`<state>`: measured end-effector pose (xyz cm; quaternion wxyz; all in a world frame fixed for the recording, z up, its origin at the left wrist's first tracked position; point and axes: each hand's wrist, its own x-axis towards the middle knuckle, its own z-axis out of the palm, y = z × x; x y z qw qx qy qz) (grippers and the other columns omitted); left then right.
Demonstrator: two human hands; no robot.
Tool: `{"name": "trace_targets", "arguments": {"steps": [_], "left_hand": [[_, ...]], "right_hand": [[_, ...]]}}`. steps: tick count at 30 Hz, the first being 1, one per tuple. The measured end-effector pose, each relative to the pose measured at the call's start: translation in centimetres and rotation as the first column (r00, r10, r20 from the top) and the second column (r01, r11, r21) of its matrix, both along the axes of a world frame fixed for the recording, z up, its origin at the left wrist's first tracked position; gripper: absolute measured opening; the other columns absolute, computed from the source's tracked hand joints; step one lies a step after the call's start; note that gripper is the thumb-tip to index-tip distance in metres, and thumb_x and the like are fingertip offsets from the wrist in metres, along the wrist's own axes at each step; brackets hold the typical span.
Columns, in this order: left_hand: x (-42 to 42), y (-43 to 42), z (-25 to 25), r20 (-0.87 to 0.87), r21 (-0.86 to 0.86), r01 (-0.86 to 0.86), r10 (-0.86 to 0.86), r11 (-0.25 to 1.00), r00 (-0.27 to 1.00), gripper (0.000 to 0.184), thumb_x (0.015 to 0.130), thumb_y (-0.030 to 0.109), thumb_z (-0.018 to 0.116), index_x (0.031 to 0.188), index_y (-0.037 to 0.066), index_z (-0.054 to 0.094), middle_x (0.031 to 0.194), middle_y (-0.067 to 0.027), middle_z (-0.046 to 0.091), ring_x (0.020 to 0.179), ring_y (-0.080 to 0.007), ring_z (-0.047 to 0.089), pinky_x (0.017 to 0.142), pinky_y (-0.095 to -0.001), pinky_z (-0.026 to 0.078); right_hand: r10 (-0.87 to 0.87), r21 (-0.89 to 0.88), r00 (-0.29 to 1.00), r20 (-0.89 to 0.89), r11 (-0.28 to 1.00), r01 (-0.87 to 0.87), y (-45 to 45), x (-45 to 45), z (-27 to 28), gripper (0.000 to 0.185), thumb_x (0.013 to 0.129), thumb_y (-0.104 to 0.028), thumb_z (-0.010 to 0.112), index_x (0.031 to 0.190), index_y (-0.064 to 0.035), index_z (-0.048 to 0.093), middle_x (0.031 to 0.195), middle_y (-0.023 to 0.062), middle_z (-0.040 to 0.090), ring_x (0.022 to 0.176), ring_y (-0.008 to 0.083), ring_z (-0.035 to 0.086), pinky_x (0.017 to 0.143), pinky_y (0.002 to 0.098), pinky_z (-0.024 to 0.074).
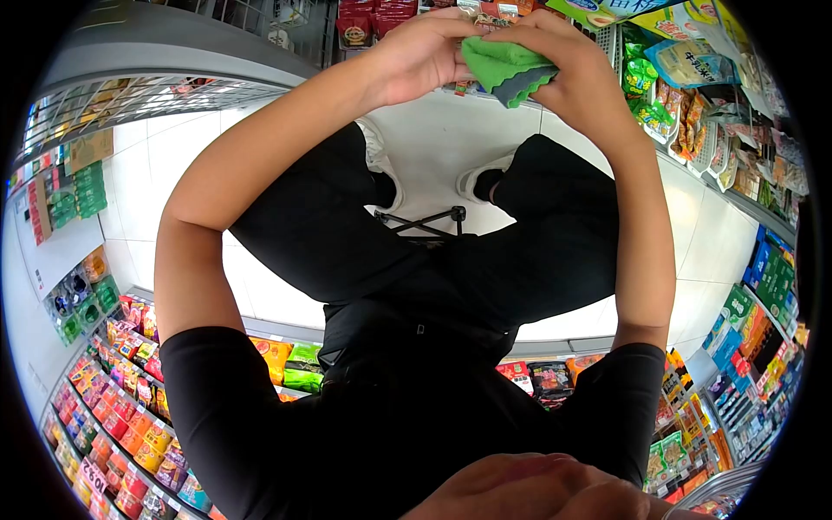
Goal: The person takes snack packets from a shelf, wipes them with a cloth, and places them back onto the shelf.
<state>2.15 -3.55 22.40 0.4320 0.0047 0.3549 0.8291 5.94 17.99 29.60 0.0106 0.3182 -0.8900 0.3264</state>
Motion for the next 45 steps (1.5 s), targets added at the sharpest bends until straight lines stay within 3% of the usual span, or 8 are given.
{"name": "trace_targets", "arguments": {"steps": [4, 10, 16, 31, 34, 37, 40, 45], "left_hand": [[0.1, 0.0, 0.0, 0.037, 0.017, -0.033, 0.033, 0.999, 0.999, 0.031, 0.108, 0.011, 0.047, 0.137, 0.002, 0.055, 0.128, -0.0121, 0.068, 0.112, -0.0231, 0.070, 0.097, -0.0394, 0.058], [0.0, 0.1, -0.6, 0.027, 0.045, -0.117, 0.116, 0.992, 0.993, 0.029, 0.109, 0.010, 0.048, 0.136, 0.001, 0.055, 0.126, -0.0127, 0.068, 0.113, -0.0235, 0.070, 0.096, -0.0386, 0.058], [-0.3, 0.1, 0.1, 0.084, 0.020, -0.146, 0.144, 0.989, 0.986, 0.027, 0.109, 0.010, 0.048, 0.132, -0.001, 0.056, 0.123, -0.0132, 0.069, 0.112, -0.0243, 0.070, 0.095, -0.0384, 0.060], [-1.2, -0.5, -1.9, 0.129, 0.040, -0.168, 0.162, 0.985, 0.978, 0.023, 0.107, 0.007, 0.048, 0.124, -0.003, 0.059, 0.117, -0.0151, 0.070, 0.104, -0.0264, 0.071, 0.094, -0.0396, 0.060], [-1.2, -0.4, -1.6, 0.135, 0.052, -0.181, 0.173, 0.982, 0.976, 0.024, 0.107, 0.007, 0.048, 0.126, -0.002, 0.059, 0.118, -0.0149, 0.070, 0.105, -0.0264, 0.071, 0.094, -0.0394, 0.060], [-1.0, -0.4, -0.7, 0.129, 0.004, -0.205, 0.203, 0.979, 0.971, 0.025, 0.107, 0.006, 0.048, 0.128, 0.000, 0.058, 0.119, -0.0149, 0.070, 0.107, -0.0265, 0.071, 0.094, -0.0396, 0.060], [-0.8, -0.2, -0.4, 0.137, 0.006, -0.215, 0.212, 0.977, 0.967, 0.026, 0.108, 0.007, 0.047, 0.130, 0.001, 0.058, 0.119, -0.0152, 0.070, 0.108, -0.0262, 0.071, 0.095, -0.0394, 0.060], [-0.7, -0.4, -0.8, 0.104, 0.045, -0.134, 0.129, 0.990, 0.986, 0.026, 0.109, 0.008, 0.045, 0.130, 0.000, 0.057, 0.120, -0.0150, 0.069, 0.109, -0.0249, 0.070, 0.096, -0.0393, 0.060]], "right_hand": [[-0.082, 0.011, 0.997, -0.005, 0.997, 0.082, 0.0, 0.1, 0.2, 0.048, 0.074, 0.000, 0.077, 0.121, -0.0119, 0.073, 0.105, 0.0080, 0.066, 0.097, 0.0297, 0.064, 0.084, 0.0375, 0.0515], [0.054, 0.071, 0.992, -0.116, 0.996, -0.046, -0.7, 0.3, -0.4, 0.050, 0.073, 0.001, 0.076, 0.120, -0.0137, 0.074, 0.104, 0.0061, 0.066, 0.095, 0.0288, 0.065, 0.082, 0.0378, 0.0525], [-0.029, 0.088, 0.999, -0.022, 0.996, 0.031, -0.6, 0.6, 0.4, 0.051, 0.072, 0.004, 0.074, 0.119, -0.0152, 0.075, 0.105, 0.0054, 0.066, 0.099, 0.0290, 0.064, 0.086, 0.0386, 0.0522], [0.057, 0.117, 0.985, -0.163, 0.992, -0.038, -1.1, 0.7, 0.1, 0.054, 0.071, 0.007, 0.072, 0.119, -0.0167, 0.077, 0.104, 0.0051, 0.065, 0.099, 0.0260, 0.063, 0.084, 0.0379, 0.0521], [0.074, 0.081, 0.996, -0.058, 0.994, -0.069, -0.6, 0.1, 0.6, 0.055, 0.071, 0.007, 0.072, 0.120, -0.0171, 0.076, 0.106, 0.0049, 0.065, 0.098, 0.0268, 0.064, 0.084, 0.0385, 0.0526], [-0.026, 0.102, 0.999, -0.024, 0.994, 0.028, -0.1, 0.4, 2.8, 0.048, 0.071, 0.006, 0.074, 0.117, -0.0070, 0.074, 0.114, 0.0131, 0.071, 0.104, 0.0346, 0.068, 0.089, 0.0387, 0.0543], [-0.014, 0.106, 0.995, -0.102, 0.994, 0.025, -0.1, 0.1, 0.6, 0.055, 0.071, 0.007, 0.071, 0.120, -0.0171, 0.076, 0.106, 0.0045, 0.064, 0.096, 0.0274, 0.063, 0.083, 0.0385, 0.0529], [0.060, 0.083, 0.990, -0.125, 0.995, -0.050, -1.6, 0.8, -0.1, 0.056, 0.071, 0.008, 0.071, 0.121, -0.0170, 0.076, 0.105, 0.0047, 0.065, 0.096, 0.0269, 0.064, 0.082, 0.0384, 0.0523]]}}
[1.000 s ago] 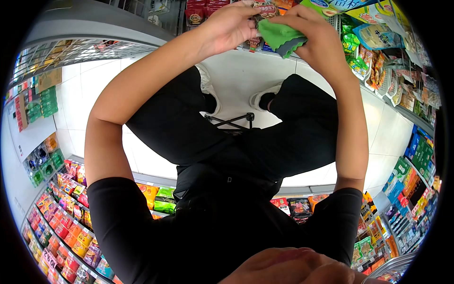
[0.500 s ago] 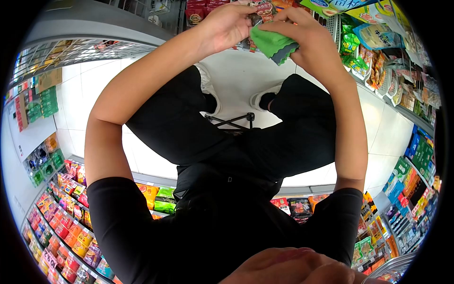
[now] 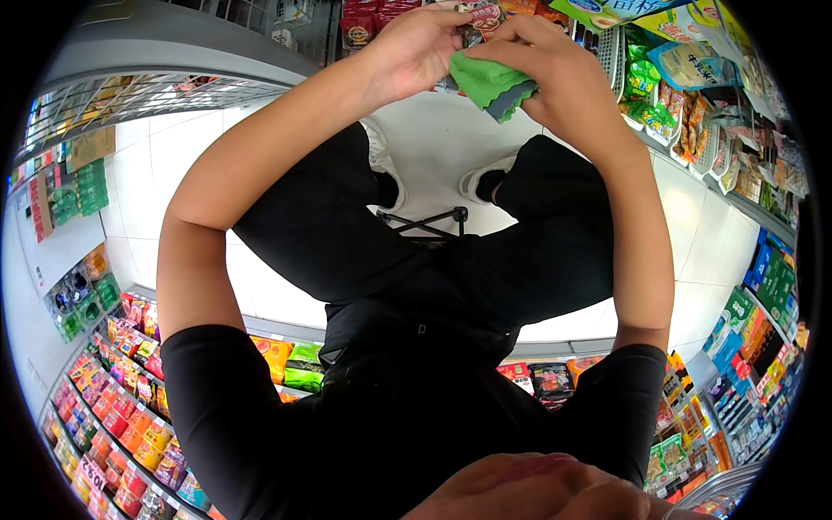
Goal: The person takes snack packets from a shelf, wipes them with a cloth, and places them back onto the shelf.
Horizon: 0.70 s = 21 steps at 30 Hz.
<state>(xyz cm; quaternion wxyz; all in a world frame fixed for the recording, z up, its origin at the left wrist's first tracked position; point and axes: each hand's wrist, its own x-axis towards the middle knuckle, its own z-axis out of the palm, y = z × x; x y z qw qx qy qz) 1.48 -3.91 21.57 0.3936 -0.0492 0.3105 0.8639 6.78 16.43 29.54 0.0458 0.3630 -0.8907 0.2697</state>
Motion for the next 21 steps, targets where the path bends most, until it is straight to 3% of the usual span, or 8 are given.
{"name": "trace_targets", "arguments": {"steps": [4, 8, 16, 19, 21], "left_hand": [[-0.4, 0.2, -0.5, 0.028, 0.031, -0.052, 0.051, 0.998, 0.998, 0.025, 0.109, 0.009, 0.044, 0.129, 0.000, 0.056, 0.119, -0.0144, 0.069, 0.110, -0.0247, 0.069, 0.098, -0.0402, 0.059], [-0.7, 0.1, -0.3, 0.054, 0.009, -0.070, 0.069, 0.998, 0.996, 0.025, 0.108, 0.008, 0.045, 0.129, 0.000, 0.056, 0.118, -0.0141, 0.069, 0.109, -0.0248, 0.069, 0.099, -0.0405, 0.059], [-0.7, -0.2, 0.6, 0.029, -0.074, -0.033, 0.035, 0.997, 0.999, 0.024, 0.108, 0.008, 0.046, 0.128, 0.000, 0.058, 0.121, -0.0143, 0.069, 0.110, -0.0247, 0.069, 0.099, -0.0398, 0.059], [-0.8, -0.1, 0.6, -0.011, 0.050, -0.033, 0.033, 0.998, 0.999, 0.026, 0.108, 0.009, 0.046, 0.130, -0.001, 0.057, 0.123, -0.0143, 0.069, 0.111, -0.0245, 0.069, 0.098, -0.0405, 0.059], [-0.9, -0.1, 1.0, 0.001, 0.015, -0.043, 0.043, 0.999, 0.999, 0.026, 0.108, 0.009, 0.046, 0.130, -0.001, 0.057, 0.123, -0.0139, 0.069, 0.111, -0.0246, 0.069, 0.099, -0.0412, 0.058]], "right_hand": [[-0.026, 0.040, 0.994, 0.107, 0.999, 0.022, 1.4, -0.7, 0.7, 0.056, 0.071, 0.008, 0.071, 0.121, -0.0166, 0.075, 0.108, 0.0060, 0.066, 0.099, 0.0275, 0.065, 0.084, 0.0375, 0.0526], [-0.089, -0.002, 0.996, 0.003, 0.996, 0.089, 3.7, -1.5, -0.1, 0.054, 0.073, 0.007, 0.072, 0.122, -0.0153, 0.075, 0.107, 0.0076, 0.066, 0.099, 0.0275, 0.065, 0.086, 0.0359, 0.0521], [-0.017, 0.023, 0.993, 0.119, 1.000, 0.014, 1.9, -0.9, 0.7, 0.055, 0.072, 0.010, 0.070, 0.122, -0.0123, 0.074, 0.106, 0.0082, 0.066, 0.098, 0.0285, 0.065, 0.085, 0.0364, 0.0515], [-0.047, -0.008, 0.991, 0.122, 0.999, 0.049, 3.5, -1.7, 0.3, 0.057, 0.071, 0.011, 0.068, 0.122, -0.0118, 0.074, 0.106, 0.0081, 0.066, 0.098, 0.0285, 0.065, 0.086, 0.0364, 0.0514], [-0.063, -0.029, 0.991, 0.121, 0.997, 0.066, 4.2, -1.8, 0.2, 0.058, 0.070, 0.012, 0.067, 0.122, -0.0118, 0.074, 0.107, 0.0080, 0.066, 0.098, 0.0285, 0.065, 0.087, 0.0364, 0.0514]]}}
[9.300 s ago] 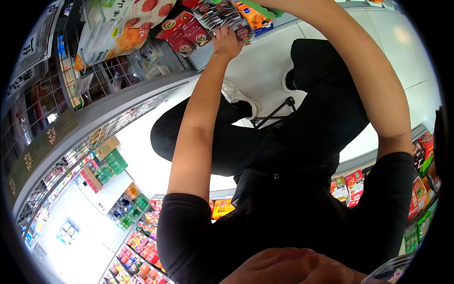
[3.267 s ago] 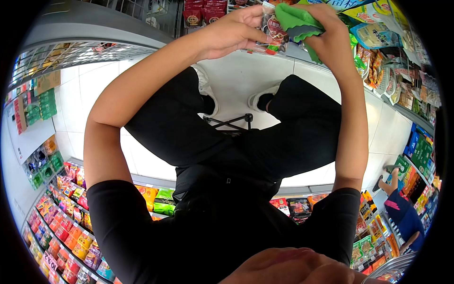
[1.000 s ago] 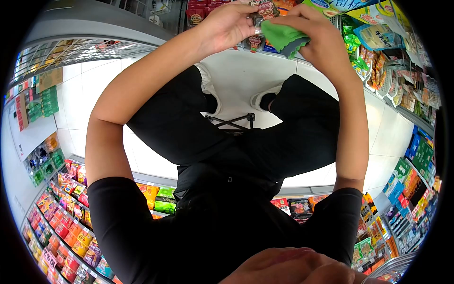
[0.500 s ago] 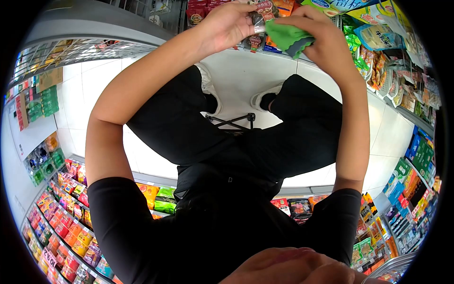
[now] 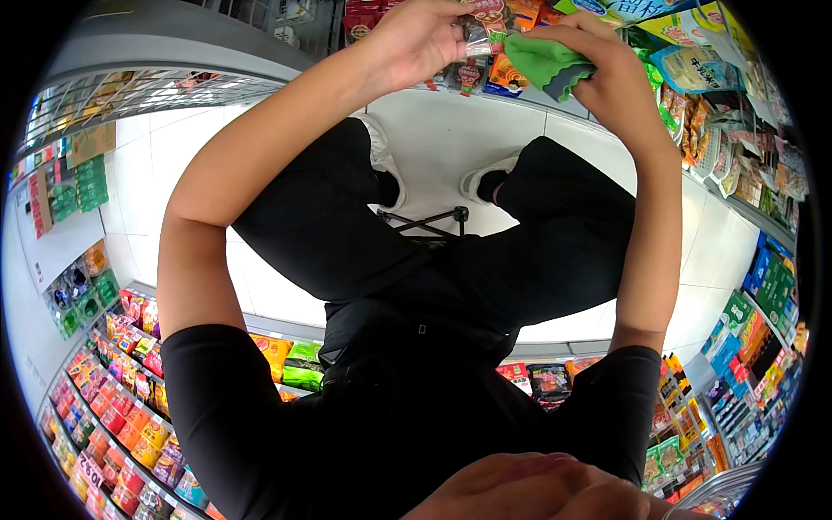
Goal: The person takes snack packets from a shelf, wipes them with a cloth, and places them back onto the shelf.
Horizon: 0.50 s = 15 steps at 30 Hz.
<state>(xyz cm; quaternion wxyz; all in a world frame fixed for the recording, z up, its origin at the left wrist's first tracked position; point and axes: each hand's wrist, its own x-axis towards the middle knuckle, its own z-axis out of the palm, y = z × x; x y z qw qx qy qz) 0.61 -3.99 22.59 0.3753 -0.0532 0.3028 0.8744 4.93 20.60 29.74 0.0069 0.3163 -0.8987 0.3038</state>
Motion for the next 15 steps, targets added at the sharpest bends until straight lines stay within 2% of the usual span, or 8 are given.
{"name": "trace_targets", "arguments": {"steps": [5, 8, 11, 15], "left_hand": [[0.0, 0.0, -0.2, -0.015, -0.007, -0.006, 0.006, 1.000, 1.000, 0.027, 0.108, 0.009, 0.046, 0.130, -0.001, 0.057, 0.123, -0.0134, 0.069, 0.112, -0.0244, 0.069, 0.100, -0.0416, 0.058], [0.2, 0.0, 0.2, -0.027, -0.012, -0.005, 0.004, 1.000, 1.000, 0.027, 0.108, 0.009, 0.046, 0.130, -0.001, 0.058, 0.122, -0.0136, 0.069, 0.112, -0.0246, 0.069, 0.100, -0.0418, 0.058], [0.2, 0.0, 0.2, -0.025, -0.031, -0.016, 0.015, 0.999, 1.000, 0.027, 0.108, 0.009, 0.047, 0.130, 0.000, 0.058, 0.120, -0.0139, 0.069, 0.112, -0.0250, 0.069, 0.099, -0.0415, 0.059], [-0.1, -0.1, 0.0, -0.028, -0.055, 0.018, -0.020, 0.998, 0.999, 0.026, 0.107, 0.010, 0.049, 0.130, 0.001, 0.059, 0.116, -0.0134, 0.071, 0.107, -0.0253, 0.071, 0.094, -0.0410, 0.060]], "right_hand": [[0.009, 0.013, 0.999, -0.034, 1.000, -0.008, -1.2, 0.9, 0.4, 0.060, 0.068, 0.013, 0.066, 0.123, -0.0118, 0.073, 0.108, 0.0084, 0.066, 0.100, 0.0290, 0.065, 0.088, 0.0352, 0.0508], [0.011, 0.099, 0.999, 0.033, 0.995, -0.015, -1.4, 1.0, 0.4, 0.061, 0.069, 0.014, 0.065, 0.124, -0.0119, 0.073, 0.109, 0.0086, 0.066, 0.101, 0.0292, 0.064, 0.089, 0.0343, 0.0505], [-0.003, 0.046, 1.000, 0.017, 0.999, 0.002, 0.0, 0.2, 0.2, 0.060, 0.069, 0.015, 0.064, 0.123, -0.0108, 0.073, 0.108, 0.0094, 0.066, 0.100, 0.0295, 0.064, 0.090, 0.0334, 0.0501], [-0.144, 0.065, 0.989, 0.014, 0.988, 0.143, 1.2, 0.2, 0.6, 0.059, 0.070, 0.016, 0.061, 0.123, -0.0080, 0.073, 0.107, 0.0115, 0.067, 0.100, 0.0303, 0.064, 0.091, 0.0317, 0.0492]]}}
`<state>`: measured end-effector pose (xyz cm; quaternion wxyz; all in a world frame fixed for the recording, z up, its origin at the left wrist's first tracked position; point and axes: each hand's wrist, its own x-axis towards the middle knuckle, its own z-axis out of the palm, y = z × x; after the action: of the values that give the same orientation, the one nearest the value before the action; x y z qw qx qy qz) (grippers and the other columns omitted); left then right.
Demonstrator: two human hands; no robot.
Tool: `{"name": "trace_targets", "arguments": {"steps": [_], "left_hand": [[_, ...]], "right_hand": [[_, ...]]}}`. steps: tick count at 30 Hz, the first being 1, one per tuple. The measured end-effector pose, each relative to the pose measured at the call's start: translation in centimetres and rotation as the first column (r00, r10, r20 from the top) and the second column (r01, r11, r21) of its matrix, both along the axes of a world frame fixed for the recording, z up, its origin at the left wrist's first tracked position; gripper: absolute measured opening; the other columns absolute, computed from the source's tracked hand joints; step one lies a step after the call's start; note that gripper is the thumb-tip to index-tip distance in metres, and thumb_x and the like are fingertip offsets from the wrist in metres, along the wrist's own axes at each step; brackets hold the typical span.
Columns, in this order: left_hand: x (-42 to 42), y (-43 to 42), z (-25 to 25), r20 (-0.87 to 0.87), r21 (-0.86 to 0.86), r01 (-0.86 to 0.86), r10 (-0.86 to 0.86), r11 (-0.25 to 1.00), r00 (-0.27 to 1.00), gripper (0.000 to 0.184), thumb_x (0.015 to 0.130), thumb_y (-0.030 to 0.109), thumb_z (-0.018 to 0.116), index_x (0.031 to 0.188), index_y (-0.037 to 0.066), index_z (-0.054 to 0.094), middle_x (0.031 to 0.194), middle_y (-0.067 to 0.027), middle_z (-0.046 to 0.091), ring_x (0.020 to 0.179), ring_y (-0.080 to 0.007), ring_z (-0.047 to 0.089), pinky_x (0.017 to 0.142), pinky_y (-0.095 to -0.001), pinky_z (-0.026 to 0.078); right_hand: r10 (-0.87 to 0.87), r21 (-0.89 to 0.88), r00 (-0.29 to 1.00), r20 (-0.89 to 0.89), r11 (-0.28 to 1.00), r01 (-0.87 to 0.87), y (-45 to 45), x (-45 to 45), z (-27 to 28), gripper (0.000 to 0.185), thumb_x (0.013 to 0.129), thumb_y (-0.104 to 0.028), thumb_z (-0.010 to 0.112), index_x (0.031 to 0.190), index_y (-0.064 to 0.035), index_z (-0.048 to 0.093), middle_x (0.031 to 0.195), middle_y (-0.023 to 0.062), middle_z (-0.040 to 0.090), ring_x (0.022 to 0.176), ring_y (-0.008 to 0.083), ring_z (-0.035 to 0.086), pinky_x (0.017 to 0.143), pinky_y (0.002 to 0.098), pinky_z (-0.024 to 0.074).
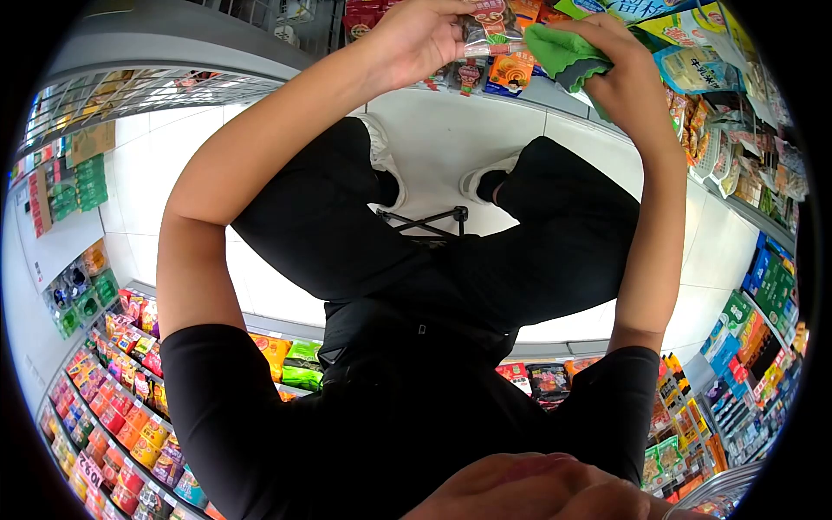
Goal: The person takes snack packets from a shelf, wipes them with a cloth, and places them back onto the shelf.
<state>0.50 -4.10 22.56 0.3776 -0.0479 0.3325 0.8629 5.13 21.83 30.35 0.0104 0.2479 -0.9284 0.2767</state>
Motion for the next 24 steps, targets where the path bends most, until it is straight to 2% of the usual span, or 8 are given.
{"name": "trace_targets", "arguments": {"steps": [6, 7, 8, 10, 13, 16, 20, 24], "left_hand": [[1.1, 0.2, 0.3, 0.008, -0.046, 0.121, -0.121, 0.992, 0.993, 0.022, 0.105, 0.011, 0.056, 0.124, 0.002, 0.062, 0.110, -0.0103, 0.072, 0.099, -0.0227, 0.073, 0.088, -0.0394, 0.062], [1.4, 0.4, 0.8, 0.022, -0.063, 0.137, -0.136, 0.989, 0.990, 0.021, 0.104, 0.011, 0.058, 0.123, 0.003, 0.063, 0.110, -0.0098, 0.072, 0.099, -0.0220, 0.073, 0.088, -0.0390, 0.062], [1.2, 0.9, -1.0, -0.063, -0.142, 0.121, -0.131, 0.982, 0.989, 0.029, 0.102, 0.010, 0.057, 0.129, -0.001, 0.056, 0.128, -0.0131, 0.063, 0.110, -0.0260, 0.069, 0.097, -0.0432, 0.059], [1.6, 1.1, -1.8, -0.072, -0.142, 0.111, -0.122, 0.984, 0.990, 0.023, 0.103, 0.011, 0.057, 0.123, 0.000, 0.057, 0.125, -0.0137, 0.064, 0.106, -0.0262, 0.070, 0.095, -0.0438, 0.060], [1.9, 0.8, -0.7, -0.066, -0.151, 0.141, -0.152, 0.978, 0.986, 0.020, 0.103, 0.011, 0.056, 0.120, 0.000, 0.058, 0.123, -0.0137, 0.065, 0.105, -0.0261, 0.070, 0.095, -0.0439, 0.061], [2.5, 1.0, 0.8, -0.036, -0.158, 0.155, -0.162, 0.975, 0.986, 0.021, 0.102, 0.009, 0.054, 0.119, -0.001, 0.057, 0.122, -0.0143, 0.065, 0.105, -0.0266, 0.070, 0.096, -0.0437, 0.060], [2.5, 1.0, 0.1, -0.043, -0.123, 0.256, -0.263, 0.959, 0.964, 0.023, 0.103, 0.016, 0.047, 0.116, -0.001, 0.057, 0.116, -0.0122, 0.065, 0.110, -0.0236, 0.069, 0.093, -0.0424, 0.062], [2.6, 0.9, 0.5, 0.097, -0.114, 0.293, -0.283, 0.949, 0.954, 0.038, 0.096, 0.014, 0.050, 0.129, -0.004, 0.054, 0.116, -0.0153, 0.064, 0.105, -0.0264, 0.067, 0.106, -0.0491, 0.055]], "right_hand": [[0.179, -0.119, 0.984, 0.012, 0.977, -0.176, -2.0, 0.4, -0.1, 0.060, 0.069, 0.015, 0.061, 0.123, -0.0086, 0.072, 0.108, 0.0119, 0.066, 0.100, 0.0309, 0.064, 0.090, 0.0319, 0.0501], [0.160, -0.060, 0.986, 0.050, 0.986, -0.157, -2.3, 0.5, -0.2, 0.061, 0.069, 0.015, 0.061, 0.124, -0.0085, 0.072, 0.108, 0.0121, 0.067, 0.100, 0.0311, 0.064, 0.090, 0.0324, 0.0504], [0.137, 0.000, 0.987, 0.086, 0.991, -0.137, -2.5, 0.6, -0.4, 0.062, 0.068, 0.015, 0.060, 0.124, -0.0085, 0.072, 0.109, 0.0123, 0.067, 0.101, 0.0313, 0.065, 0.090, 0.0329, 0.0507], [0.111, 0.067, 0.990, 0.085, 0.991, -0.116, -2.0, 0.5, -1.0, 0.063, 0.068, 0.014, 0.060, 0.126, -0.0090, 0.071, 0.110, 0.0120, 0.068, 0.102, 0.0318, 0.066, 0.090, 0.0354, 0.0514], [0.060, -0.028, 0.993, 0.099, 0.998, -0.058, -0.8, -0.1, -1.3, 0.062, 0.069, 0.013, 0.060, 0.125, -0.0096, 0.071, 0.110, 0.0120, 0.067, 0.102, 0.0327, 0.066, 0.090, 0.0359, 0.0515], [0.111, -0.055, 0.993, 0.040, 0.993, -0.108, -1.3, 0.2, -1.2, 0.061, 0.069, 0.012, 0.059, 0.125, -0.0095, 0.071, 0.110, 0.0125, 0.067, 0.102, 0.0335, 0.066, 0.090, 0.0361, 0.0515], [0.090, -0.005, 0.985, 0.146, 0.996, -0.090, -2.1, 0.8, -0.8, 0.061, 0.068, 0.011, 0.060, 0.124, -0.0088, 0.071, 0.110, 0.0128, 0.068, 0.101, 0.0336, 0.066, 0.091, 0.0372, 0.0518], [0.071, 0.079, 0.988, 0.137, 0.993, -0.082, -0.9, -0.1, -1.4, 0.060, 0.068, 0.009, 0.061, 0.124, -0.0089, 0.071, 0.107, 0.0125, 0.067, 0.100, 0.0336, 0.066, 0.091, 0.0381, 0.0522]]}}
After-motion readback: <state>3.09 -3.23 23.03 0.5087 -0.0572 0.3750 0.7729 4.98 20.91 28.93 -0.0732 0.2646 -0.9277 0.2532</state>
